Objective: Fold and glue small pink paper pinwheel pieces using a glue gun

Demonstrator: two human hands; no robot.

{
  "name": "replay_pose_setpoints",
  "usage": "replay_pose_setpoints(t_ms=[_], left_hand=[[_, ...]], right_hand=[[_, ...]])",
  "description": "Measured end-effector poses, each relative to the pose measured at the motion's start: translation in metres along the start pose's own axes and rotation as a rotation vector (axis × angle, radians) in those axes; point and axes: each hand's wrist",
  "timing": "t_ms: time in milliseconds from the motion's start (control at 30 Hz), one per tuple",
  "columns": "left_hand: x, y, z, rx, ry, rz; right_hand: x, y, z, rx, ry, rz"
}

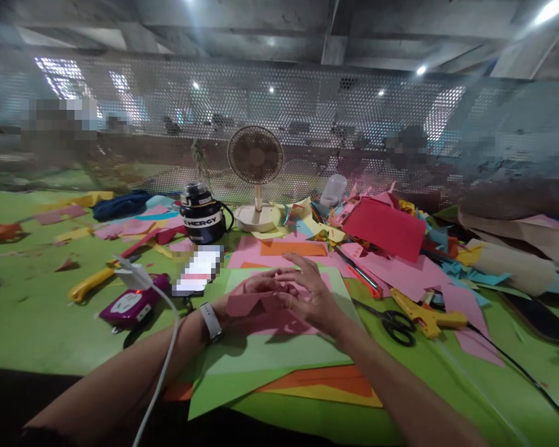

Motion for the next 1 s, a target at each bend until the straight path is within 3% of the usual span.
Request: replay_pose_setpoints(t_ms=[67, 167, 233, 300, 333, 467, 567, 800, 1000], left_hand=[[-0.001, -0.003, 0.005, -0.024, 0.002, 0.023], [0.000, -0.019, 0.013, 0.066, -0.022, -0.014], [0.006, -0.032, 0.016, 0.224, -0.009, -0.048], [0.015, -0.043, 0.015, 0.477, 0.043, 0.030], [0.019, -0.046, 0.014, 0.501, 0.088, 0.131], [0.026, -0.042, 0.009, 0.365, 0.215, 0.671], [0.021, -0.040, 0.010, 0.289, 0.242, 0.917], [0.014, -0.051, 0.016, 0.328, 0.196, 1.072], [0.014, -0.048, 0.015, 0.377, 0.120, 1.123]], right_hand=[[0.004, -0.001, 0.000, 0.009, 0.009, 0.015], [0.017, -0.010, 0.000, 0.071, 0.071, -0.025], [0.028, -0.019, 0.000, 0.107, 0.115, -0.099], [0.039, -0.025, -0.001, 0.101, 0.130, -0.157], [0.044, -0.027, -0.002, 0.088, 0.133, -0.173], [0.055, -0.025, -0.004, 0.057, 0.156, -0.203], [0.058, -0.020, -0.006, 0.051, 0.166, -0.218], [0.063, -0.013, -0.008, 0.025, 0.203, -0.215], [0.065, -0.015, -0.007, 0.001, 0.207, -0.214]])
Point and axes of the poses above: each hand's wrist, its own z-axis towards the middle knuckle, its own y-axis out of the palm, x = y × z, and after that the axes turned 15 degrees about -y, right-handed
